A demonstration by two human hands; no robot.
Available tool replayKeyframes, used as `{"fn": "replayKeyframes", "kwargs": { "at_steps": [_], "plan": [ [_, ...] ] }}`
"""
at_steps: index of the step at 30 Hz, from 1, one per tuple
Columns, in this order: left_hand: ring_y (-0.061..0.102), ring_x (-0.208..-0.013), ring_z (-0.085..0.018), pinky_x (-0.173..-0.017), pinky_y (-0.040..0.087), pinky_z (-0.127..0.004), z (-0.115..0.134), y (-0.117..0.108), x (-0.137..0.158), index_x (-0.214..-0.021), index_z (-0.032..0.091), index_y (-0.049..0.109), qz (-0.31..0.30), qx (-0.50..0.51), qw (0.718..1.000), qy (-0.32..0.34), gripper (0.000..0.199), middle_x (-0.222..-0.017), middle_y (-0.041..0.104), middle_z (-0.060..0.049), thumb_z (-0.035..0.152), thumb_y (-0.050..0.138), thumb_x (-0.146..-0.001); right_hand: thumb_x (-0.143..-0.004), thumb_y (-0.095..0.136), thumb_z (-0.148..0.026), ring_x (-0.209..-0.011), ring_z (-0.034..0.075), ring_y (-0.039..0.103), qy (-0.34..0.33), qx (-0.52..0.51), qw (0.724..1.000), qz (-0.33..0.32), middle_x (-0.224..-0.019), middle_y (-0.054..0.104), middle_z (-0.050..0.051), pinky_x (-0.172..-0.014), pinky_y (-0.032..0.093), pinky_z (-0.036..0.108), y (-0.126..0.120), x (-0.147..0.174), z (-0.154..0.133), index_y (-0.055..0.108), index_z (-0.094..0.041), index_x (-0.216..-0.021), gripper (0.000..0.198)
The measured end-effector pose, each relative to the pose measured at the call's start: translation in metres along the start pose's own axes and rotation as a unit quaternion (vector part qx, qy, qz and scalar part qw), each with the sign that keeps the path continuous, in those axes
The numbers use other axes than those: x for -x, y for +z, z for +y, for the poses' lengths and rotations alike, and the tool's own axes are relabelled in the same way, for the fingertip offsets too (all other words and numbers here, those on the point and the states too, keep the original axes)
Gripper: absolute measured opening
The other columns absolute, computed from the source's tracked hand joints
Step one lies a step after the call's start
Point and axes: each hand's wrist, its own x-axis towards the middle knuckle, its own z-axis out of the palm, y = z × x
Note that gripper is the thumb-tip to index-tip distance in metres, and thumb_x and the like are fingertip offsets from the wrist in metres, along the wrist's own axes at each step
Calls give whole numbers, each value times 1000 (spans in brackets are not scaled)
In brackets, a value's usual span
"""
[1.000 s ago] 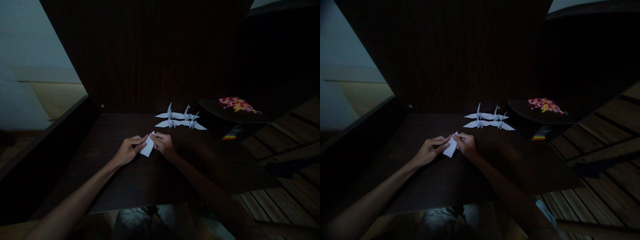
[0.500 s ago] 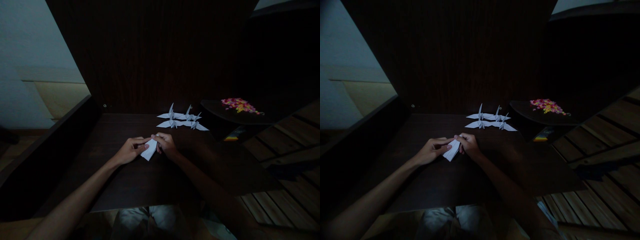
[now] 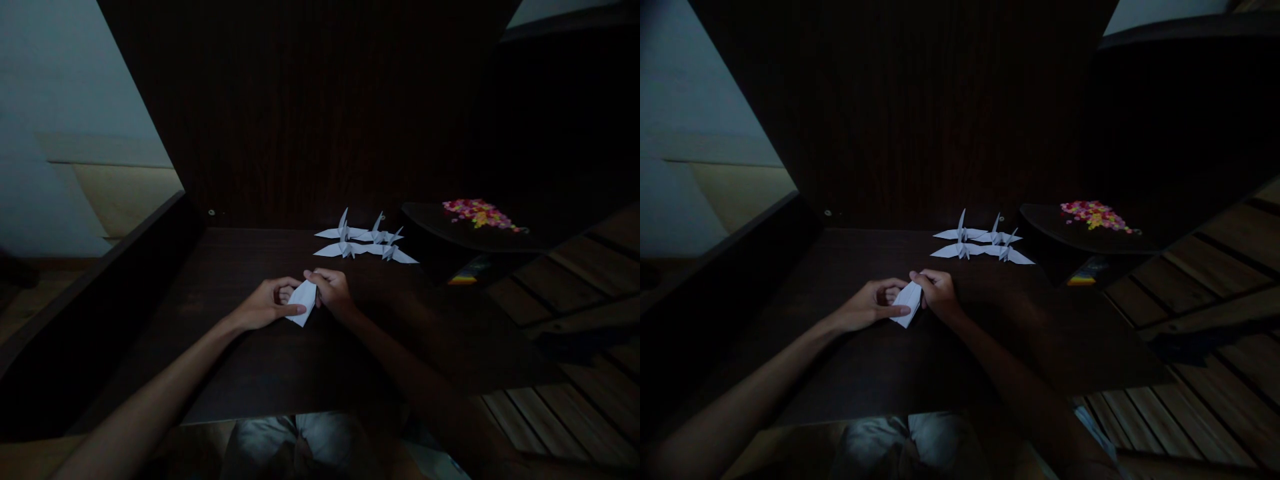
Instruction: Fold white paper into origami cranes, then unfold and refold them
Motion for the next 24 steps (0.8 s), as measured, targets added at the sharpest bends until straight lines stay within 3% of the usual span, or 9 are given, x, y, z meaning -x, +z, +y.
{"fn": "replayKeyframes", "kwargs": {
  "at_steps": [10,17,20,24],
  "plan": [
    [63,-68,-15,-64,48,-27,4,-2,1,-104,13,62,36,-7,999,7,49,-75,67,-1,28,81,-61,-79,59,-48,-31,6,39,-12,-2,1000,-17,-36,42,-6,-34,25,20,0,2,-5,50,-18,-50,43],
    [64,-68,-16,-65,48,-26,3,-5,-3,-88,13,67,147,33,987,55,41,-76,70,-3,34,83,-57,-66,74,-42,-36,6,46,13,-34,995,-94,-54,54,-6,-35,29,18,-1,1,2,54,-18,-67,32],
    [63,-67,-15,-63,47,-25,3,-6,-3,-84,13,68,173,47,982,56,40,-74,70,-3,36,84,-55,-73,68,-40,-37,5,47,1,-30,993,-115,-58,57,-5,-36,30,18,-2,1,5,55,-17,-68,27],
    [61,-61,-14,-59,46,-25,4,-6,-4,-80,13,69,171,52,983,45,39,-69,69,-3,43,81,-59,-79,62,-38,-37,5,45,-24,-15,995,-97,-57,57,-4,-38,30,18,-2,0,7,56,-17,-67,25]
  ]
}}
